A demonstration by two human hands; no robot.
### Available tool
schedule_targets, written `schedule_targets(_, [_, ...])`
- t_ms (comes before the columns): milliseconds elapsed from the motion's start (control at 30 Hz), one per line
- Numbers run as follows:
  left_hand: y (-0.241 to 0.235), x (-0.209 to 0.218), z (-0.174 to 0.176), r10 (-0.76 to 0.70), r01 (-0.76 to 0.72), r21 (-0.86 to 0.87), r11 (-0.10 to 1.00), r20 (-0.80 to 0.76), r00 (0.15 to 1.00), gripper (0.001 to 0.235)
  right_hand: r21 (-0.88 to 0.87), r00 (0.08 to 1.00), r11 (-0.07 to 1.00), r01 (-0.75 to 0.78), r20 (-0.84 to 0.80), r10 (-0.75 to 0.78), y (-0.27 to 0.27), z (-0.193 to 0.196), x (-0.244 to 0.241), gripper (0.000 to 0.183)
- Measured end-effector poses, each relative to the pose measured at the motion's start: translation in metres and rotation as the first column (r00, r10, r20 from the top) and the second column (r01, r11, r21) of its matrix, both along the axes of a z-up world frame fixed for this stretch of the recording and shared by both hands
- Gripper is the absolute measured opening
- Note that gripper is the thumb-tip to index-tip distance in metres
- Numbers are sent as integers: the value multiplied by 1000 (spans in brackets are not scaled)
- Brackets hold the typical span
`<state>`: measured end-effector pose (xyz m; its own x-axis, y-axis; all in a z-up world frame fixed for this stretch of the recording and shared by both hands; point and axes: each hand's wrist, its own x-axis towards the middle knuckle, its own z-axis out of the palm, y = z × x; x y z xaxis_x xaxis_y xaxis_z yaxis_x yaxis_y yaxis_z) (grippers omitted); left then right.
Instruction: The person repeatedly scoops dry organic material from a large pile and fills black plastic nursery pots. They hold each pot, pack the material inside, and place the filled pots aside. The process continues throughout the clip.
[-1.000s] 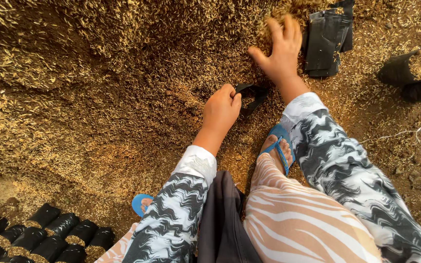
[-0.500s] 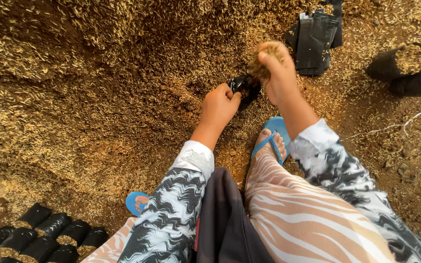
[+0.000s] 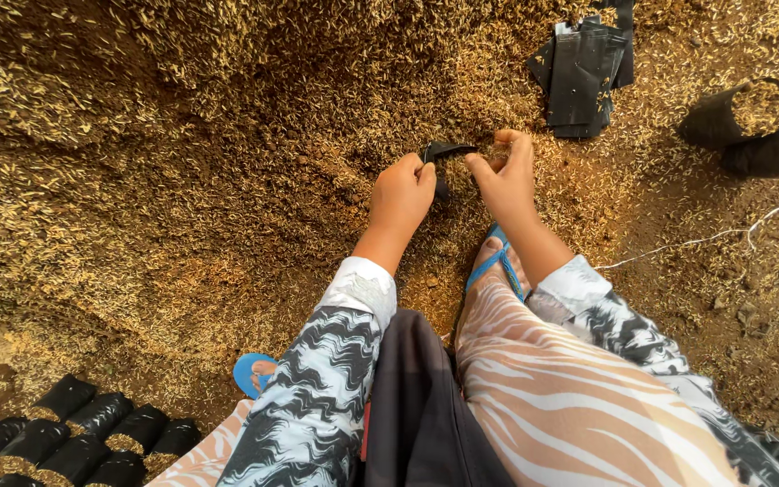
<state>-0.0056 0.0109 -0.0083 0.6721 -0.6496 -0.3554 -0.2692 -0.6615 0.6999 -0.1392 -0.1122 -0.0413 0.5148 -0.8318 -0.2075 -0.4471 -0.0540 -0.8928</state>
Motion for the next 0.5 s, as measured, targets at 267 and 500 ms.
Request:
schedule_targets(267, [15, -1, 27, 7, -4, -114, 993, 25, 1000, 24, 37, 967, 981, -190, -163, 194, 10, 46, 4, 26])
schedule_targets(500, [22, 8, 18, 21, -24, -50, 998, -69, 997, 28, -391, 918, 835, -388, -240, 315, -5, 70, 15, 29])
